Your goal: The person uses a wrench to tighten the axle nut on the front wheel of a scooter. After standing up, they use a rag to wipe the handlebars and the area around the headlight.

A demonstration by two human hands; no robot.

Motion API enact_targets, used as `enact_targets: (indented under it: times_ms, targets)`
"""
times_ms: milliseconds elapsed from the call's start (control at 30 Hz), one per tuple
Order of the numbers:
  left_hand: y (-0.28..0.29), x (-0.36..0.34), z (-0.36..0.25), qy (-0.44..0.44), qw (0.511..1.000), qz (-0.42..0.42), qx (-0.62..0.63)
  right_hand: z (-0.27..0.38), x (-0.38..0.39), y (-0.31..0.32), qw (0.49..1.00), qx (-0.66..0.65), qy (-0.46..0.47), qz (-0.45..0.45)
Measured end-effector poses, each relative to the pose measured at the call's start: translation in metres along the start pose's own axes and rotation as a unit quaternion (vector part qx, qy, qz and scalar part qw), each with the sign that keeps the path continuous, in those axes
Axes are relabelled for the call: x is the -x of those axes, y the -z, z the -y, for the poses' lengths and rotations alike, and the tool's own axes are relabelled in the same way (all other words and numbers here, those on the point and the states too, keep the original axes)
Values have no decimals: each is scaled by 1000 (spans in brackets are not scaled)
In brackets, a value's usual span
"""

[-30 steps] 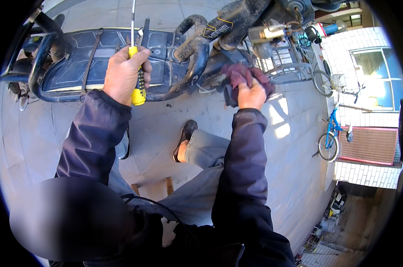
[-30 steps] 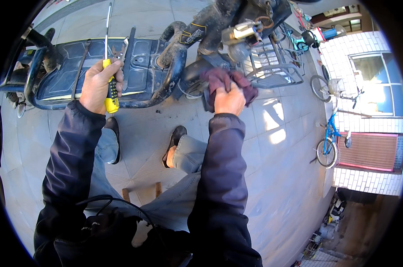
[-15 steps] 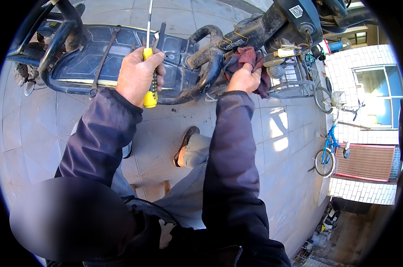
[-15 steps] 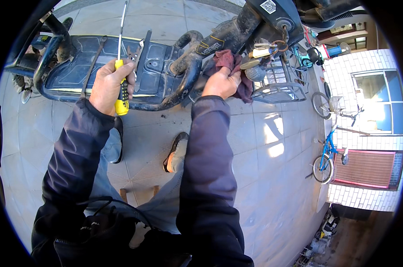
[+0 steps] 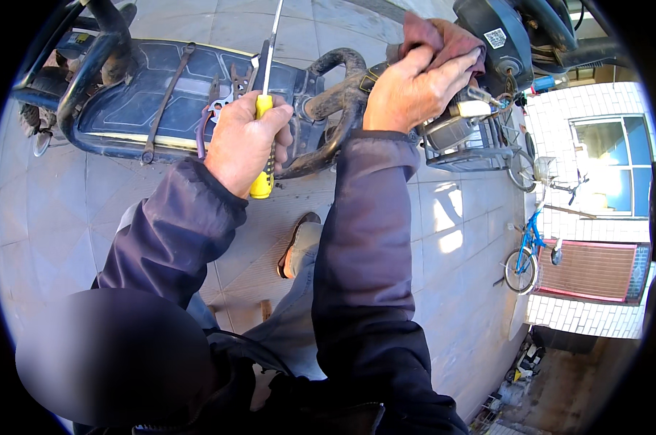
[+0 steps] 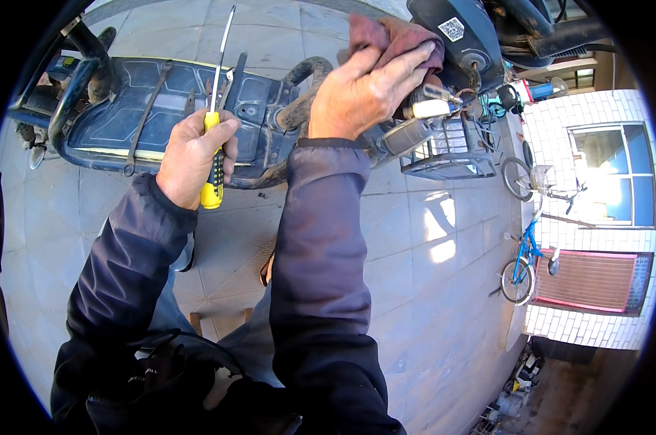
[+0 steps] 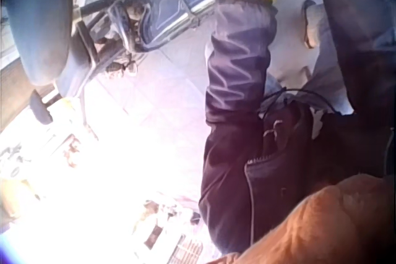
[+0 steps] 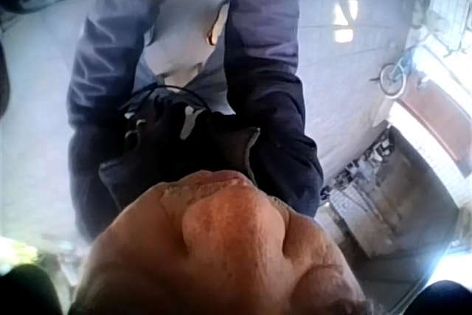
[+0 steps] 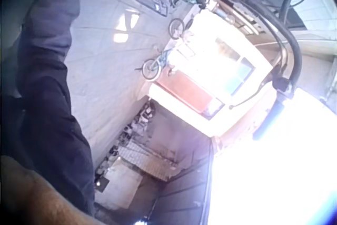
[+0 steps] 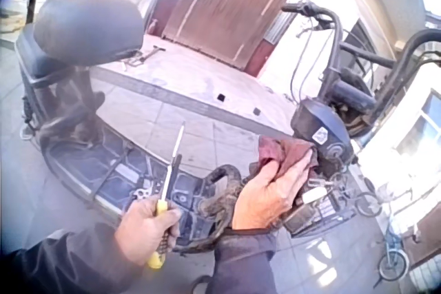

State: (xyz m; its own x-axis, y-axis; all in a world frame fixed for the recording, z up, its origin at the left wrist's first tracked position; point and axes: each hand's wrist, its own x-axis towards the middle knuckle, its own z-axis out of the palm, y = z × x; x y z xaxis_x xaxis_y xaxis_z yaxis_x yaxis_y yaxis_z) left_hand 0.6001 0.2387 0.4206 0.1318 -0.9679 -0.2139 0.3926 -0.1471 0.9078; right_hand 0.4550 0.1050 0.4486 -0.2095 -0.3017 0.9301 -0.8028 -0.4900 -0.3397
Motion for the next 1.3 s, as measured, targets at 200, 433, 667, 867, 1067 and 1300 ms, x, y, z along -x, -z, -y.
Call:
enact_targets:
  times_ms: [200,433,667,867,1067,1300]
  targets:
    - [4,-2,1,7,1000,-8,0,0,7,-9,999,39,-31,8]
    - [9,-4,-2,7,1000,-7,17,-51,54,-4,952,78,-291,51]
    - [11,-5,-2,3,999,-5,32,-15,32,-4,1000,17,14,2]
    - [12,-4,-4,-20,999,-23,-12,-12,0,3,992,-17,-30,118]
    - [41,-13,-7,-71,996,-60,17,-27,31,39,925,64,-156,339]
    - [64,12,-8,-80,994,-78,-6,-19,9,96,855,-312,-298,288]
